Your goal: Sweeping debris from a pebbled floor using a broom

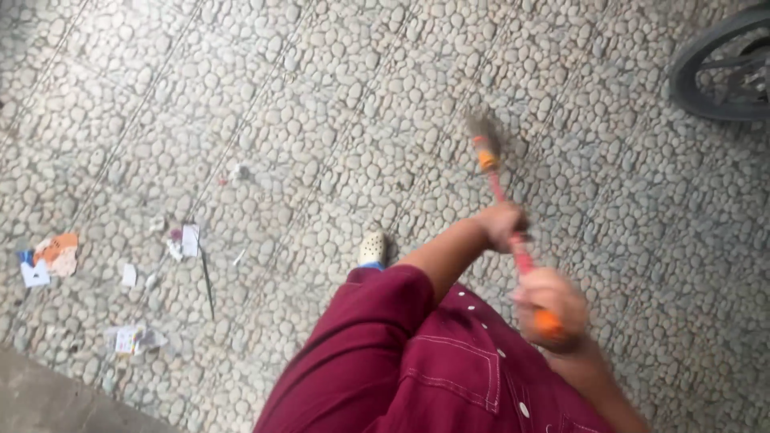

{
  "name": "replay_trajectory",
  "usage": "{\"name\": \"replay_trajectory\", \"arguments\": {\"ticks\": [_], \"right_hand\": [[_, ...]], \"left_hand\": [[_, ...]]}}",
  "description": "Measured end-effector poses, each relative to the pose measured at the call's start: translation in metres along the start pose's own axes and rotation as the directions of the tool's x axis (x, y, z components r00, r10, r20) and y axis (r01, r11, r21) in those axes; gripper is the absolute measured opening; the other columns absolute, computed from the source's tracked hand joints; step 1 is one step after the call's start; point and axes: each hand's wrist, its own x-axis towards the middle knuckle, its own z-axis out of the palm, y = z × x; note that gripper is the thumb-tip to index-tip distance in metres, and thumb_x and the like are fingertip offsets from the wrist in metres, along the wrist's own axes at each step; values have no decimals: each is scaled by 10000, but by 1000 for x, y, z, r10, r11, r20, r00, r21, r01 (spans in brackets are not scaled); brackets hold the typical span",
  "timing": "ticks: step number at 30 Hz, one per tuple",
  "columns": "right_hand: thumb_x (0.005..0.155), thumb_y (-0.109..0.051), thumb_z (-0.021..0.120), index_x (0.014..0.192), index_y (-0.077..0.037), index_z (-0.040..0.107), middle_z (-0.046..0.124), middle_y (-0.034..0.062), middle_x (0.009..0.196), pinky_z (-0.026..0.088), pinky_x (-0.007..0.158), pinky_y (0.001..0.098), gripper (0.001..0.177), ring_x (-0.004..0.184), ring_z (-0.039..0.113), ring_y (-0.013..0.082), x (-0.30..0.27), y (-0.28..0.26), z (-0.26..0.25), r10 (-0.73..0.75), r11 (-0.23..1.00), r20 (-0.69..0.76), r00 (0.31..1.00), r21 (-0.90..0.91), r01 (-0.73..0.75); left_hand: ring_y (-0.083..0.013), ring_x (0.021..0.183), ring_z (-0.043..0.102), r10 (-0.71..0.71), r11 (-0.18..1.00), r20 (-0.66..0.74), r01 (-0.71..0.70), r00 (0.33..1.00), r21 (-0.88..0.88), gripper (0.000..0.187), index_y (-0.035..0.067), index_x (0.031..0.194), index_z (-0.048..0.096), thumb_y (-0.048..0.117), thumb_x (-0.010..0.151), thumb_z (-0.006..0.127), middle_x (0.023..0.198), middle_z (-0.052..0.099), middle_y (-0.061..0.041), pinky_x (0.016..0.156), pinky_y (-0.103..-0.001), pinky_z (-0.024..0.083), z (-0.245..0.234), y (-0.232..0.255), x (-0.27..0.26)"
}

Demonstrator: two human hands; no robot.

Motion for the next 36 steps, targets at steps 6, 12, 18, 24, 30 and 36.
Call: {"name": "replay_trajectory", "arguments": {"ticks": [6, 12, 18, 24, 30, 36], "right_hand": [[947, -95, 641, 632, -39, 595, 688, 141, 722, 601, 680, 364, 323, 657, 712, 277, 29, -11, 56, 413, 906, 23, 910, 90, -414], [968, -17, 587, 929, -94, 676, 693, 145, 953, 628, 921, 478, 124, 912, 721, 324, 23, 18, 75, 624, 575, 104, 774, 610, -545], [1036, -352, 507, 879, -246, 558, 640, 47, 926, 646, 964, 458, 196, 904, 705, 246, 58, 18, -27, 339, 884, 56, 939, 323, -338], [891, -159, 642, 897, -93, 688, 719, 116, 978, 575, 1075, 500, 81, 989, 713, 304, 122, 9, 26, 265, 948, 341, 902, 76, -308], [914, -119, 662, 715, -65, 582, 632, 99, 765, 590, 850, 445, 221, 730, 658, 257, 112, 79, 15, 423, 808, 228, 877, 343, -479], [968, -74, 619, 812, -43, 615, 697, 170, 820, 583, 902, 487, 159, 829, 715, 320, 69, 154, 0, 481, 574, 137, 866, 697, -430]], "left_hand": [[-362, 779, 726, -585, 806, 230, 525, 777, 274, 339, 187, 707, 717, 516, 710, 633, 687, 695, -101, 701, -470, 574, -96, 8, -101], [-381, 866, 736, -708, 698, 343, 535, 618, 476, 316, 158, 856, 760, 413, 737, 617, 835, 753, -130, 744, -477, 588, -208, 34, -109], [-371, 549, 634, -92, 972, 19, 85, 996, 221, 522, 156, 641, 628, 671, 726, 625, 583, 649, -79, 469, -501, 439, -178, 33, -1], [-396, 573, 619, 162, 986, -57, -160, 985, 51, 326, 148, 615, 559, 440, 680, 689, 631, 632, -91, 570, -525, 476, -108, -47, 67], [-315, 705, 694, -488, 872, 321, 435, 812, 225, 215, 191, 701, 683, 405, 711, 664, 699, 724, -58, 656, -435, 532, -119, -34, 28], [-276, 831, 756, -726, 674, 359, 502, 586, 543, 347, 199, 852, 770, 508, 769, 635, 795, 744, -55, 738, -425, 607, -168, -29, 27]]}}
